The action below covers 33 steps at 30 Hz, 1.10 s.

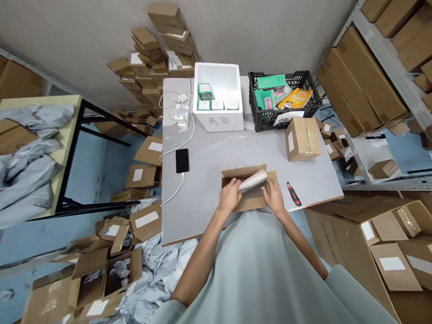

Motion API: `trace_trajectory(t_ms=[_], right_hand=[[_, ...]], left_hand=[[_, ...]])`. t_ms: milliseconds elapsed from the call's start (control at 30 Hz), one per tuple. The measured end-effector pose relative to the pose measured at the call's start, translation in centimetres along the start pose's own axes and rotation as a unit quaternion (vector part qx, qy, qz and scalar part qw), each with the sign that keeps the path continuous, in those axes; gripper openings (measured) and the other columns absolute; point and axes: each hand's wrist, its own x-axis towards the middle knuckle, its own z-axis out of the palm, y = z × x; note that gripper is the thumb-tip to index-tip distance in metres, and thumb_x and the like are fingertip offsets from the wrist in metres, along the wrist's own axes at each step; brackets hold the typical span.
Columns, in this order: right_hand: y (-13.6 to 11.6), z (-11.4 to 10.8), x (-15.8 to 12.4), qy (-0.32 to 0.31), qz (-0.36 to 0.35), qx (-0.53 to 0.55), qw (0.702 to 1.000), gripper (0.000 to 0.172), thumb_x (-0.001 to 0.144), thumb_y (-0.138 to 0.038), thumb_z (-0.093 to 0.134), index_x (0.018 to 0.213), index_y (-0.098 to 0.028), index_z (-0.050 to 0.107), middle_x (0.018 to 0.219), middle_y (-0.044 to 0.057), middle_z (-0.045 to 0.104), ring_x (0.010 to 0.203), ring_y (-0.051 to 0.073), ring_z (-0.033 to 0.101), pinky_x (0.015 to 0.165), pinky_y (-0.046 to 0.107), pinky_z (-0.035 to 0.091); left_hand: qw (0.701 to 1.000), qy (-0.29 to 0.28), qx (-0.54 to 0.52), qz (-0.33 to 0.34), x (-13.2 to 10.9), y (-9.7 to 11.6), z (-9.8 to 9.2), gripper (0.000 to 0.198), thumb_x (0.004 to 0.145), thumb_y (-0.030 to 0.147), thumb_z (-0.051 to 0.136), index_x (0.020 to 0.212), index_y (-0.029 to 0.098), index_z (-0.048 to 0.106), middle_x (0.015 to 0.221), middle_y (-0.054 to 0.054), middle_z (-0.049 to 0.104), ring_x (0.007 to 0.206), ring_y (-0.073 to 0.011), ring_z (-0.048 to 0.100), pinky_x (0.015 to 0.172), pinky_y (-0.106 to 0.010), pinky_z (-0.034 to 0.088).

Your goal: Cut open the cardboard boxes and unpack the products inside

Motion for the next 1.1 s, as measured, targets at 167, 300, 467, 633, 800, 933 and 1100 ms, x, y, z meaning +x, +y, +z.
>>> trace_trajectory(t_ms=[167, 300, 467, 633, 800, 933, 1100], right_hand=[[-2.6, -1.4, -0.5, 0.002, 0.122, 0.214, 0.969, 0.1, 0.09, -0.073, 0.081, 0.171, -0.023, 0.05, 0.17, 0.022, 0.057, 0.159, 0.038, 0.056, 0.133, 0.061, 0.047], [-5.9, -1.2, 0.0, -0.123, 0.169, 0.37, 0.905, 0.108, 0.08, -0.077, 0.091, 0.168, -0.029, 0.054, 0.168, 0.017, 0.062, 0.16, 0.036, 0.057, 0.13, 0.057, 0.051], [-9.9, -0.6, 0.3, -0.279, 0.166, 0.482, 0.814, 0.076, 0.086, -0.086, 0.081, 0.136, -0.029, 0.078, 0.131, 0.011, 0.084, 0.13, 0.035, 0.077, 0.103, 0.049, 0.068], [-11.5, 0.6, -0.1, -0.24, 0.196, 0.453, 0.836, 0.065, 0.072, -0.073, 0.1, 0.109, -0.022, 0.083, 0.105, 0.009, 0.087, 0.107, 0.033, 0.082, 0.091, 0.042, 0.067], [-11.7, 0.9, -0.3, -0.206, 0.21, 0.443, 0.847, 0.062, 0.072, -0.072, 0.099, 0.102, -0.021, 0.082, 0.103, 0.01, 0.087, 0.102, 0.033, 0.082, 0.086, 0.041, 0.066], [-12.0, 0.3, -0.4, -0.207, 0.218, 0.46, 0.835, 0.06, 0.072, -0.071, 0.1, 0.103, -0.022, 0.082, 0.105, 0.009, 0.088, 0.107, 0.034, 0.082, 0.091, 0.043, 0.067], [-11.9, 0.0, -0.1, -0.212, 0.209, 0.448, 0.843, 0.062, 0.073, -0.073, 0.099, 0.104, -0.022, 0.083, 0.103, 0.01, 0.087, 0.109, 0.035, 0.082, 0.092, 0.044, 0.067]], left_hand=[[0.917, 0.11, -0.373, -0.082, -5.2, -2.3, -4.4, 0.028, 0.09, 0.049, 0.085, 0.104, 0.026, 0.079, 0.108, -0.008, 0.082, 0.105, -0.0319, 0.077, 0.094, -0.04, 0.063], [0.784, 0.091, -0.591, -0.167, -7.6, -3.5, -5.0, 0.065, 0.066, 0.066, 0.102, 0.109, 0.02, 0.084, 0.111, -0.013, 0.086, 0.099, -0.032, 0.081, 0.088, -0.041, 0.066], [0.731, 0.077, -0.646, -0.207, -8.8, -3.6, -3.5, 0.07, 0.056, 0.064, 0.108, 0.105, 0.018, 0.086, 0.109, -0.014, 0.087, 0.094, -0.0307, 0.082, 0.082, -0.038, 0.067], [0.724, 0.082, -0.647, -0.225, -9.5, -3.7, -2.2, 0.075, 0.06, 0.071, 0.105, 0.108, 0.018, 0.084, 0.106, -0.012, 0.087, 0.092, -0.03, 0.082, 0.08, -0.037, 0.067], [0.745, 0.093, -0.63, -0.198, -9.9, -4.6, -1.8, 0.072, 0.078, 0.083, 0.088, 0.114, 0.022, 0.082, 0.107, -0.009, 0.086, 0.104, -0.0309, 0.082, 0.085, -0.037, 0.068], [0.766, 0.115, -0.609, -0.169, -9.3, -5.5, -1.7, 0.065, 0.086, 0.073, 0.088, 0.127, 0.023, 0.079, 0.128, -0.012, 0.083, 0.129, -0.0329, 0.077, 0.102, -0.039, 0.067], [0.706, 0.016, -0.685, -0.18, -8.1, -5.9, -1.0, 0.074, 0.076, 0.081, 0.091, 0.112, 0.017, 0.082, 0.108, -0.017, 0.086, 0.109, -0.0374, 0.083, 0.091, -0.046, 0.071]])
